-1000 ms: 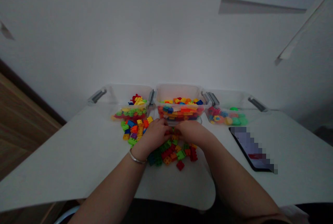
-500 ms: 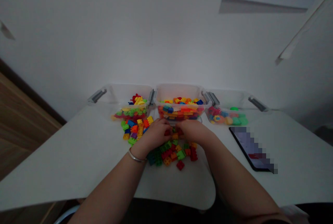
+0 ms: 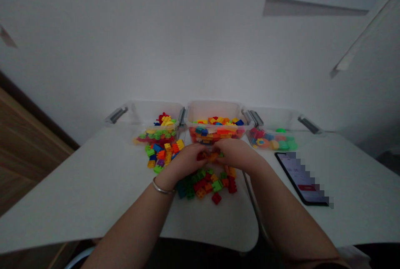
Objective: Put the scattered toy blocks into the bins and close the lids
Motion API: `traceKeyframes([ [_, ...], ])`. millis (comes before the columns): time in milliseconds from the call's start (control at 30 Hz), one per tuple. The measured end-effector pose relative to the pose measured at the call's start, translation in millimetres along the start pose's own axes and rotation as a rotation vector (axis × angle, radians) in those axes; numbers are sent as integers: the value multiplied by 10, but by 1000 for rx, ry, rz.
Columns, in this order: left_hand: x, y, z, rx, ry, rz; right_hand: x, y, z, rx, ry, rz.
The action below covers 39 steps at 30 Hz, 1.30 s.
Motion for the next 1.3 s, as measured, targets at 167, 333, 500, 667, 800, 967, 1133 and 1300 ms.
traceKeyframes([
  [167,-90,16,3,-102,63,70,-292,113,163,-22,195,-19],
  [333,-129,-13,0,-89,148,-47,-641,297,363,-43,653,-142],
  [500,-112,8,4,-54,130,-191,-714,440,414,-9,1084,-217],
  [667,-103,24,2,-69,89,-249,-454,438,146,41,979,-178],
  [800,-87,14,4,-69,73,-300,-313,351,24,47,899,-119],
  [967,-52,-4,14,-41,44,-342,-228,253,-48,60,784,-7],
  [1133,-43,2,14,-50,19,-356,-215,194,-56,49,692,67],
  [1300,-33,16,12,-48,0,-343,-272,176,-27,-43,635,13],
])
Point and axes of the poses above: each hand's wrist, its own z-axis away from the middle knuckle, its own x-axis out of the palm, y = z × x, the point moved 6 cm from there along -z, towards the middle knuckle
